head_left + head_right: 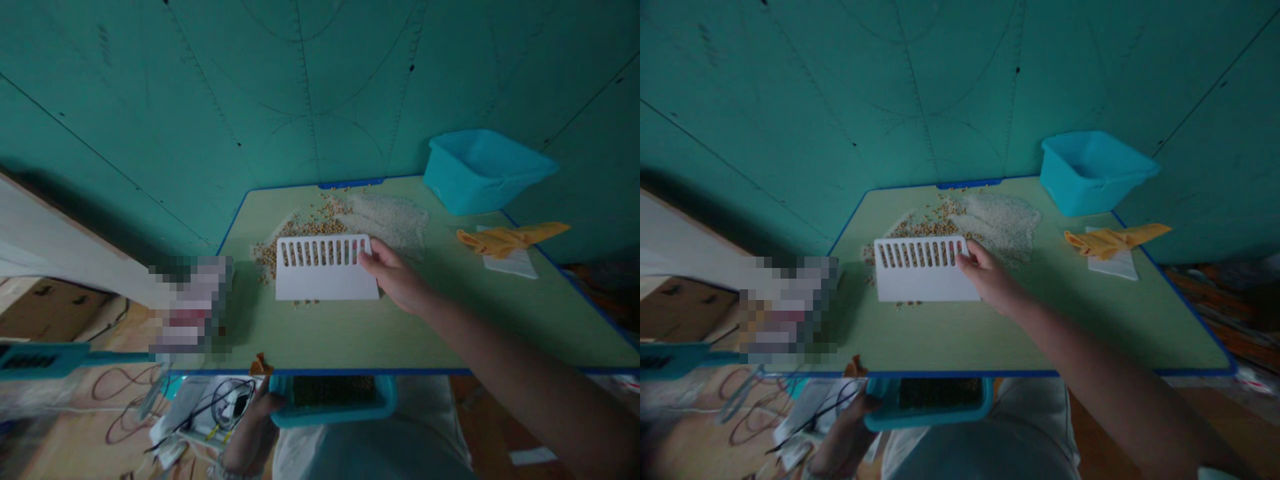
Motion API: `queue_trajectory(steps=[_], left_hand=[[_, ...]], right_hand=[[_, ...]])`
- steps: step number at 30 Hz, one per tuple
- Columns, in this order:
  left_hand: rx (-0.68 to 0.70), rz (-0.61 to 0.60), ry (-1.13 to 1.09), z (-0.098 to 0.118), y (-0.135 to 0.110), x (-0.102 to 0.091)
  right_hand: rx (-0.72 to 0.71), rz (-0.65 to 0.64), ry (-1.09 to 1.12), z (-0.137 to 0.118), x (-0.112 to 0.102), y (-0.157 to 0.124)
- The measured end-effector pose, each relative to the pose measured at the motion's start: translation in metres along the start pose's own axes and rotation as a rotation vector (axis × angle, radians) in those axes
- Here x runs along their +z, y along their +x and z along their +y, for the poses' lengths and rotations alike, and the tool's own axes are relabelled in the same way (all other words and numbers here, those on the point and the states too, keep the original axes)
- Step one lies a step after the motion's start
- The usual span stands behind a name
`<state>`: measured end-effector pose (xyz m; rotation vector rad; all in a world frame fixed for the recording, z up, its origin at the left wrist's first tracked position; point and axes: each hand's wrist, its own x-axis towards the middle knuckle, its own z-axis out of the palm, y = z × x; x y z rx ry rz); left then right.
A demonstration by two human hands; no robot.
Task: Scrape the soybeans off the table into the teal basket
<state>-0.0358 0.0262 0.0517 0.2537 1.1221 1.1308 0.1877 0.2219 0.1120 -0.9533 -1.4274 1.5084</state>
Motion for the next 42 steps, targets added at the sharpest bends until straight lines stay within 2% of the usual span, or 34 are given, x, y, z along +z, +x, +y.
queue_trajectory(steps=[12, 21, 32, 42], left_hand=[[-0.011, 0.043, -0.028, -0.002, 0.001, -0.004], [0.0, -0.019, -0.021, 0.0, 0.0, -0.002], [-0.001, 0.003, -0.002, 0.002, 0.0, 0.003], [-0.001, 0.013, -0.01, -0.002, 0.002, -0.001]], right_hand=[[0.023, -0.021, 0.018, 0.001, 0.001, -0.001], [0.073, -0.046, 0.026, -0.005, 0.004, -0.005], [0.137, -0.087, 0.026, -0.006, 0.006, -0.005], [0.213, -0.077, 0.024, -0.012, 0.006, -0.005]])
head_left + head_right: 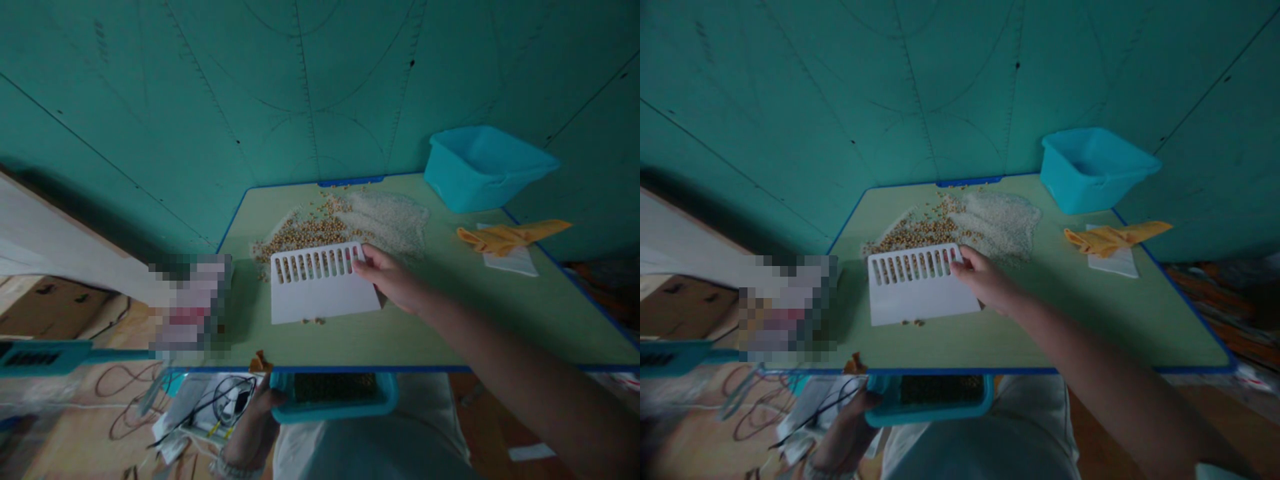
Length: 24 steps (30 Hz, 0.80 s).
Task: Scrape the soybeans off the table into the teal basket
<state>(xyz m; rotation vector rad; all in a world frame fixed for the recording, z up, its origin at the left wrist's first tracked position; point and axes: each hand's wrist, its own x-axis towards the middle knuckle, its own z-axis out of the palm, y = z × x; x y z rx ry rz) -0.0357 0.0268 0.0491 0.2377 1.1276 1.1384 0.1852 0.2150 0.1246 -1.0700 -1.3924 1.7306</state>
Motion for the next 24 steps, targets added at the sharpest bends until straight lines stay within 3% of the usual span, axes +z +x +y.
queue_trajectory(steps=[7, 14, 18, 24], left_hand=[[-0.016, 0.04, -0.001, 0.002, 0.0, 0.003], [0.003, 0.002, -0.007, 0.001, -0.001, 0.002], [-0.015, -0.037, -0.016, 0.0, -0.002, 0.001], [-0.003, 0.0, -0.021, 0.002, -0.002, 0.004]], right_hand=[[-0.016, 0.0, -0.086, -0.003, -0.004, 0.0], [0.0, -0.047, -0.081, -0.006, -0.004, -0.001], [0.002, -0.107, -0.142, -0.003, -0.006, 0.0], [0.036, -0.239, -0.215, 0.004, -0.011, -0.001]])
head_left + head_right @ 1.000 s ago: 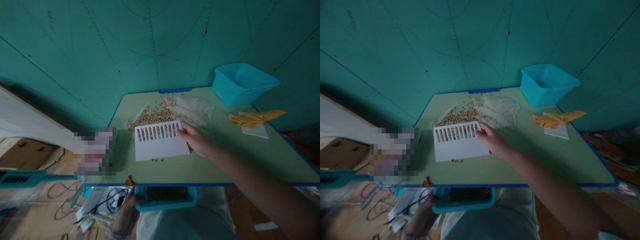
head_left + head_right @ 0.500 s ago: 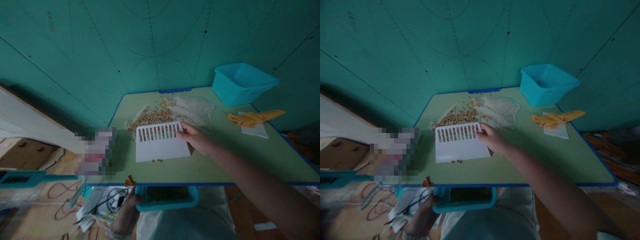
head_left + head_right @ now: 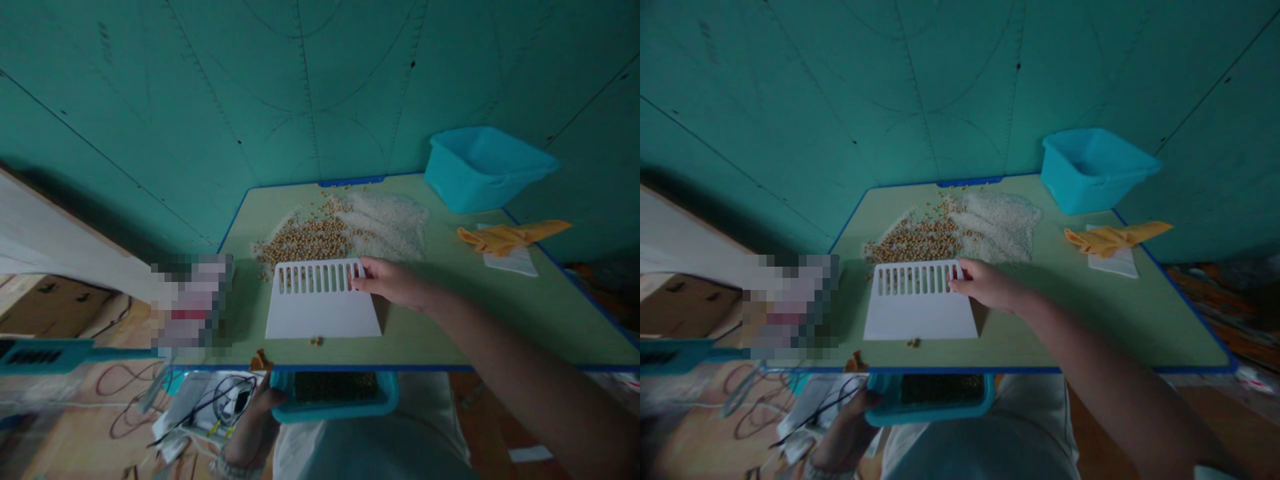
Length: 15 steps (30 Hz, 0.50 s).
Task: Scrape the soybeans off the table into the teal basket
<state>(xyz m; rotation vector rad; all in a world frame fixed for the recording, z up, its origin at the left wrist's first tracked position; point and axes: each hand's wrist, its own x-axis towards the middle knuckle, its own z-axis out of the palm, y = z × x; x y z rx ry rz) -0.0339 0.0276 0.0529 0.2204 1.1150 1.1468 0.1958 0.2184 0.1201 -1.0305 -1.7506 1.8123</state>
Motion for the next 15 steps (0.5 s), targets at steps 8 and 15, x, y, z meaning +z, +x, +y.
queue_trajectory(steps=[8, 15], left_hand=[[-0.013, -0.031, -0.008, 0.003, -0.004, 0.006], [-0.016, 0.005, -0.011, 0.003, -0.004, 0.004]], right_hand=[[0.066, -0.278, 0.007, -0.004, 0.0, -0.008], [0.049, -0.4, -0.015, -0.018, -0.003, -0.017]])
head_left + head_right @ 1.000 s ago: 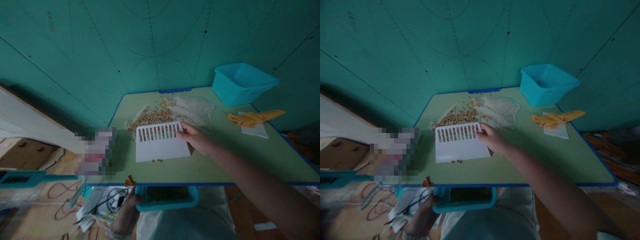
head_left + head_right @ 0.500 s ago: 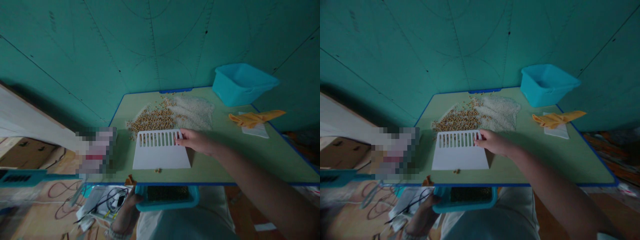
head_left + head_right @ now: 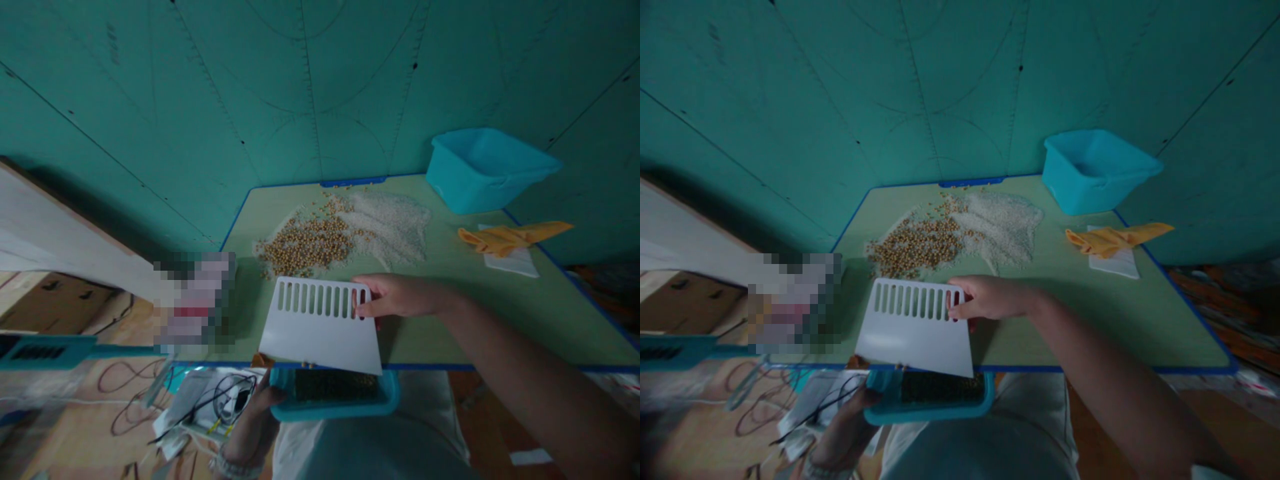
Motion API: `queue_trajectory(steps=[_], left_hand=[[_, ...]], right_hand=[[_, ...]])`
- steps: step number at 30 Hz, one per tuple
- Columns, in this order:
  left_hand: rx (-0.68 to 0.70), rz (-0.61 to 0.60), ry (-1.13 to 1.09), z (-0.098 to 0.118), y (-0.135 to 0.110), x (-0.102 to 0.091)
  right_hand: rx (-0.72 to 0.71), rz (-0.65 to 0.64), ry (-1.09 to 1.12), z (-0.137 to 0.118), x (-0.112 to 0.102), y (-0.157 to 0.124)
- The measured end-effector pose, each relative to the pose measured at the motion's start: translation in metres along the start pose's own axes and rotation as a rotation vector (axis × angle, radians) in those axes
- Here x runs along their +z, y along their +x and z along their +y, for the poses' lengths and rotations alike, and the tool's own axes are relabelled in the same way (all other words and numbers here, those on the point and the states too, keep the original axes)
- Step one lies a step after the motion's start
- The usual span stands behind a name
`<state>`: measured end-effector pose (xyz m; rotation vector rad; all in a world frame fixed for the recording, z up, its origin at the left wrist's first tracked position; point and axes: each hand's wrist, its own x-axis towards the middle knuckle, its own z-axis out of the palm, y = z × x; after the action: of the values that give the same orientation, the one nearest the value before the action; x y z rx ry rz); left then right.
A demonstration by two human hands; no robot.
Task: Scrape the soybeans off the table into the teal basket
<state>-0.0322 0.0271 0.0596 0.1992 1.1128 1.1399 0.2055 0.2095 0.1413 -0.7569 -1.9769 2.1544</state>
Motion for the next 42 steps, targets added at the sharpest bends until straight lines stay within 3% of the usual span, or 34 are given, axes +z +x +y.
queue_trajectory(steps=[13, 15, 22, 30, 35, 42], left_hand=[[0.031, -0.042, 0.007, 0.003, -0.003, -0.004], [0.039, -0.023, 0.015, 0.003, -0.003, -0.005], [-0.005, 0.016, 0.051, 0.002, -0.005, -0.005], [-0.072, 0.021, 0.034, -0.02, -0.012, -0.008], [-0.146, -0.054, 0.058, -0.024, -0.024, -0.002], [-0.08, 0.07, 0.112, -0.037, -0.021, -0.02]], right_hand=[[-0.013, -0.01, -0.006, -0.008, -0.005, -0.007], [-0.027, 0.065, 0.042, -0.009, -0.006, -0.006], [-0.177, 0.534, 0.232, -0.007, -0.009, 0.002], [-0.187, 0.677, 0.279, -0.016, -0.007, 0.0], [-0.249, 0.826, 0.233, -0.021, -0.004, -0.001], [-0.25, 0.932, 0.271, -0.023, -0.004, -0.001]])
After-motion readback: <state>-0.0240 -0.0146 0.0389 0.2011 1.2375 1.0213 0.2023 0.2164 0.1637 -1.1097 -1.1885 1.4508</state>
